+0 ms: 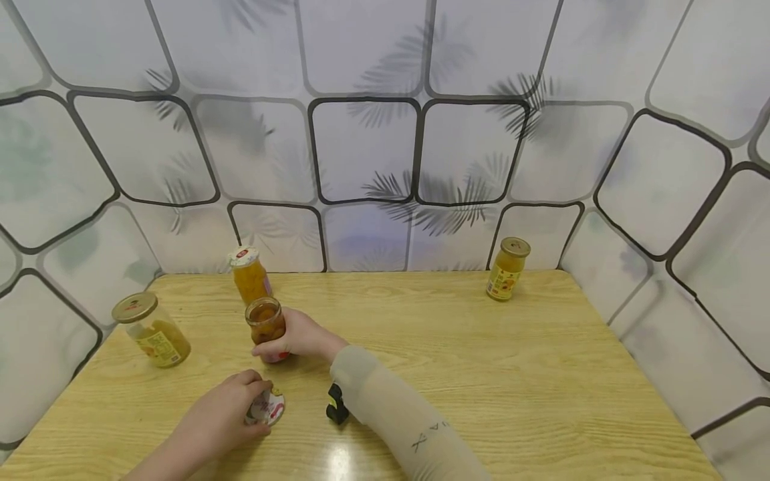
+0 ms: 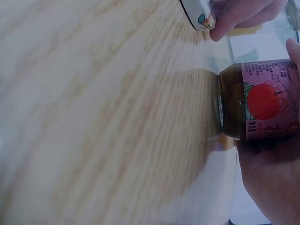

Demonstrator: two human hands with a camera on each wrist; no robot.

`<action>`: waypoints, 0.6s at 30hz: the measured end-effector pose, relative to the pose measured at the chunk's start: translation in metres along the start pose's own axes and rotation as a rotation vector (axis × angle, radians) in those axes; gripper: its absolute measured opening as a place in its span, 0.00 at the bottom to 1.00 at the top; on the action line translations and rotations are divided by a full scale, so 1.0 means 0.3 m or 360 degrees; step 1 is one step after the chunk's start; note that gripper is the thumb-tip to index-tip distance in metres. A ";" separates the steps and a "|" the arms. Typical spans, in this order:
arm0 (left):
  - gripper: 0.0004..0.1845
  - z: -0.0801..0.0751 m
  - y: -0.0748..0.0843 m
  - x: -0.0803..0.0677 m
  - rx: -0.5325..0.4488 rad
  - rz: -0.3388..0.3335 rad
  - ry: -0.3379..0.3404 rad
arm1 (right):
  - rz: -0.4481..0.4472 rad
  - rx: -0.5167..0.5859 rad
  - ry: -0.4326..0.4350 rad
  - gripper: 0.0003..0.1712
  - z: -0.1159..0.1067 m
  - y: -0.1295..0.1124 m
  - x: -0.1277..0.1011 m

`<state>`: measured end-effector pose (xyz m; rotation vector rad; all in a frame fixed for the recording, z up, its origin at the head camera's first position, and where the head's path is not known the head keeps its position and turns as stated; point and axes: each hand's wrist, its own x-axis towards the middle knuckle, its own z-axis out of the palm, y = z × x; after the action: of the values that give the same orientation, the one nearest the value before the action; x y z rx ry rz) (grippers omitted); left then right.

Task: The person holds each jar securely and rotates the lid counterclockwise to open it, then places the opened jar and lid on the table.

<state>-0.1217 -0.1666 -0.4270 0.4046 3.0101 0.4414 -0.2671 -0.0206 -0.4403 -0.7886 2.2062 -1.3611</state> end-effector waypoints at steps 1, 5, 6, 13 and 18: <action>0.34 0.000 0.000 0.000 0.0002 0.0003 0.0000 | -0.0002 -0.0003 0.0001 0.33 -0.001 0.000 0.000; 0.35 -0.002 0.000 0.001 0.0004 0.0011 -0.0008 | -0.0005 0.0002 0.0004 0.33 -0.003 0.001 0.001; 0.35 -0.003 -0.001 0.002 0.0006 0.0013 -0.0010 | -0.0005 0.0005 0.0004 0.33 -0.003 0.001 0.001; 0.36 -0.006 -0.003 0.004 0.0005 -0.0007 -0.0037 | -0.0013 0.0010 0.0000 0.33 -0.003 0.006 0.003; 0.33 -0.010 0.000 0.006 -0.0005 -0.0045 -0.0050 | -0.0017 0.0014 -0.0006 0.32 -0.002 0.005 0.002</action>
<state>-0.1238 -0.1670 -0.4241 0.3647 2.9802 0.4336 -0.2684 -0.0200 -0.4415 -0.8000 2.1946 -1.3723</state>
